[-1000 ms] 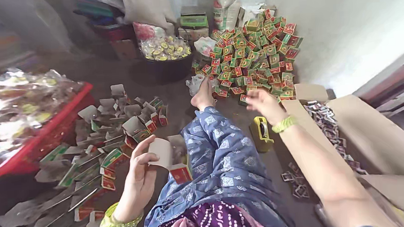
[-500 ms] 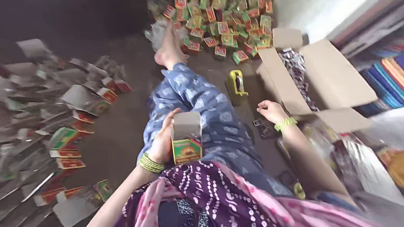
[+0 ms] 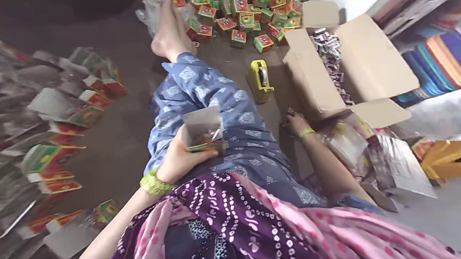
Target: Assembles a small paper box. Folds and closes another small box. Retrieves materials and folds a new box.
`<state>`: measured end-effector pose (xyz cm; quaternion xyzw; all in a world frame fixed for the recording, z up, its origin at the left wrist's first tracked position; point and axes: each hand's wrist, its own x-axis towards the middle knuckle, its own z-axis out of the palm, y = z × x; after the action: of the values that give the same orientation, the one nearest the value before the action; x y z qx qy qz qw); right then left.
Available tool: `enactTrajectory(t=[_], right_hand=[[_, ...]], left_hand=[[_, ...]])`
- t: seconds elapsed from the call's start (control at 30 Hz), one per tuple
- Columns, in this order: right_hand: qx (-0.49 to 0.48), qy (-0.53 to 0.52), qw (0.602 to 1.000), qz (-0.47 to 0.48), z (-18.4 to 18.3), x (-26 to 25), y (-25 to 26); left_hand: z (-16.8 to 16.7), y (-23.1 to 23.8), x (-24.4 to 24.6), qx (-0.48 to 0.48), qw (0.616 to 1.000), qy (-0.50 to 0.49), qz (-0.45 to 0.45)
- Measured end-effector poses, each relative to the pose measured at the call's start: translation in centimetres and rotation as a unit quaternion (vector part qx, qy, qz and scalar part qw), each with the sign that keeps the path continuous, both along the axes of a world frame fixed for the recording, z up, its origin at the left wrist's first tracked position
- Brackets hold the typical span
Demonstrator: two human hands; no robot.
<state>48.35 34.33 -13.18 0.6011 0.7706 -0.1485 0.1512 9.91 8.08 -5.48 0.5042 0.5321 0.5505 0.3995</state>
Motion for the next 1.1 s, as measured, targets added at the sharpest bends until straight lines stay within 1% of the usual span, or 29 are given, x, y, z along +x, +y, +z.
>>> enactTrajectory(t=[0.07, 0.13, 0.2, 0.27, 0.33, 0.37, 0.43, 0.5, 0.53, 0.57, 0.63, 0.7, 0.73, 0.8, 0.83, 0.9, 1.0, 1.1], right_hand=[[0.014, -0.014, 0.999, 0.027, -0.5, -0.6, 0.0], [0.027, -0.032, 0.998, 0.036, -0.6, -0.8, -0.1], [0.043, -0.037, 0.998, 0.025, -0.6, -0.9, -0.4], [0.061, -0.002, 0.998, -0.004, -0.1, -1.6, -0.9], [0.076, 0.108, 0.990, -0.051, 1.5, -3.2, -1.5], [0.091, 0.189, 0.976, -0.064, 2.1, -4.2, -1.8], [0.099, 0.354, 0.928, -0.054, 4.1, -7.0, -2.9], [0.042, 0.495, 0.867, -0.020, 7.7, -10.4, -5.0], [-0.007, 0.549, 0.836, 0.003, 9.9, -12.1, -6.5], [-0.048, 0.581, 0.811, 0.039, 12.0, -13.6, -8.0], [-0.086, 0.588, 0.795, 0.121, 14.9, -16.2, -10.7], [-0.098, 0.578, 0.791, 0.176, 15.8, -18.4, -12.7], [-0.086, 0.561, 0.798, 0.202, 15.6, -19.4, -13.3], [-0.039, 0.503, 0.826, 0.250, 14.9, -20.9, -14.0], [-0.020, 0.473, 0.840, 0.266, 14.6, -21.5, -14.3], [0.018, 0.431, 0.854, 0.290, 14.2, -22.4, -15.0], [0.097, 0.408, 0.850, 0.319, 13.6, -23.2, -15.9], [0.130, 0.391, 0.849, 0.331, 13.0, -23.5, -16.5]], left_hand=[[-0.2, 0.9, 0.2, 0.034, 0.999, 0.006, 0.002], [-1.2, 1.9, 0.3, 0.070, 0.997, -0.023, -0.009], [-2.7, 2.5, 0.5, 0.084, 0.995, -0.044, -0.013], [-3.8, 2.5, 0.5, 0.072, 0.996, -0.055, 0.001], [-4.0, 2.4, 0.4, 0.064, 0.996, -0.053, 0.030], [-4.0, 2.3, 0.3, 0.065, 0.996, -0.051, 0.043], [-4.1, 2.1, 0.3, 0.064, 0.995, -0.048, 0.065], [-4.2, 2.1, 0.3, 0.069, 0.994, -0.046, 0.074], [-4.3, 2.1, 0.3, 0.074, 0.994, -0.042, 0.074], [-4.5, 2.0, 0.2, 0.082, 0.993, -0.033, 0.072], [-4.6, 2.0, 0.2, 0.098, 0.993, -0.004, 0.066], [-4.6, 1.9, 0.3, 0.102, 0.992, 0.022, 0.066], [-4.6, 1.9, 0.3, 0.101, 0.992, 0.036, 0.066], [-4.6, 1.8, 0.2, 0.093, 0.992, 0.058, 0.067], [-4.6, 1.7, 0.1, 0.089, 0.991, 0.066, 0.069], [-4.8, 1.7, 0.0, 0.082, 0.991, 0.082, 0.072], [-4.7, 1.5, -0.1, 0.072, 0.990, 0.089, 0.077], [-4.7, 1.7, -0.3, 0.068, 0.990, 0.103, 0.069]])
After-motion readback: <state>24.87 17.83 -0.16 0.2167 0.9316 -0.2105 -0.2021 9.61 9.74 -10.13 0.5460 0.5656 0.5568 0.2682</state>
